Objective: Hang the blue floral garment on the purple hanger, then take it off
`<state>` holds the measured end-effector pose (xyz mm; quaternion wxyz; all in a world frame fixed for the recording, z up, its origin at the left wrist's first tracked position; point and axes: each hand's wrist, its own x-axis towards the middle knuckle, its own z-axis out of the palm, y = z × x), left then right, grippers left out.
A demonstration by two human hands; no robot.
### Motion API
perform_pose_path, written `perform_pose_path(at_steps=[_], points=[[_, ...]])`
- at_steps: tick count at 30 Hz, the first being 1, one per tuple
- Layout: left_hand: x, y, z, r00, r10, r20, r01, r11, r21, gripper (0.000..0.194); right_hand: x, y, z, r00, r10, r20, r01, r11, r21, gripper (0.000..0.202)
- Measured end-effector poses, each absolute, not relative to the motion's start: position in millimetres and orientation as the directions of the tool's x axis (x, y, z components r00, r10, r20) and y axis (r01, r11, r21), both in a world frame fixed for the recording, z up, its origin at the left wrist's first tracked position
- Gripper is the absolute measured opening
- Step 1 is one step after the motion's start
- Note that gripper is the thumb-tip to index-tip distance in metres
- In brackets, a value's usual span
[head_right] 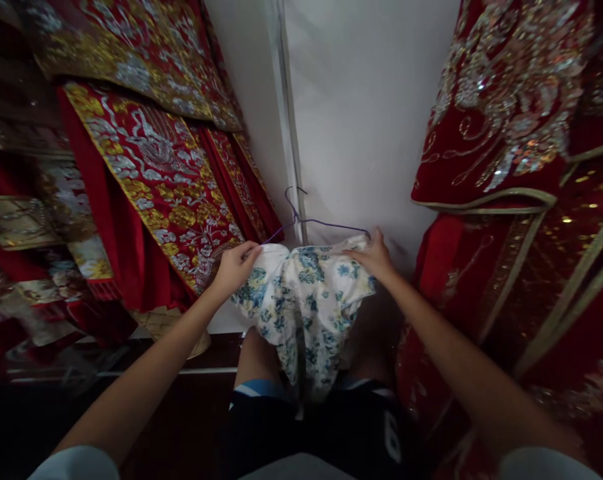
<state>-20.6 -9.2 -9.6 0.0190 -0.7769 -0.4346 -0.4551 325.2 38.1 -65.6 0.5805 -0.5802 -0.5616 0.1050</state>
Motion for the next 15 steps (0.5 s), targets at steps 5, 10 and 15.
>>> perform_pose_path(at_steps=[5, 10, 15], points=[[-27.7, -10.0, -8.8, 0.241, 0.652, 0.719, 0.741, -0.602, 0.298, 0.031, 332.6, 52.5, -62.0, 0.232, 0.802, 0.550, 0.584, 0.337, -0.738, 0.054], [-42.7, 6.4, -1.4, 0.189, 0.608, 0.771, 0.835, -0.512, 0.200, 0.032, 344.2, 38.3, -62.0, 0.226, 0.744, 0.629, 0.588, 0.410, -0.697, 0.027], [-35.6, 28.3, 9.2, 0.078, 0.732, 0.677, 0.899, -0.345, 0.270, 0.028, 351.2, 19.9, -56.6, 0.090, 0.846, 0.525, 0.347, 0.468, -0.813, 0.020]])
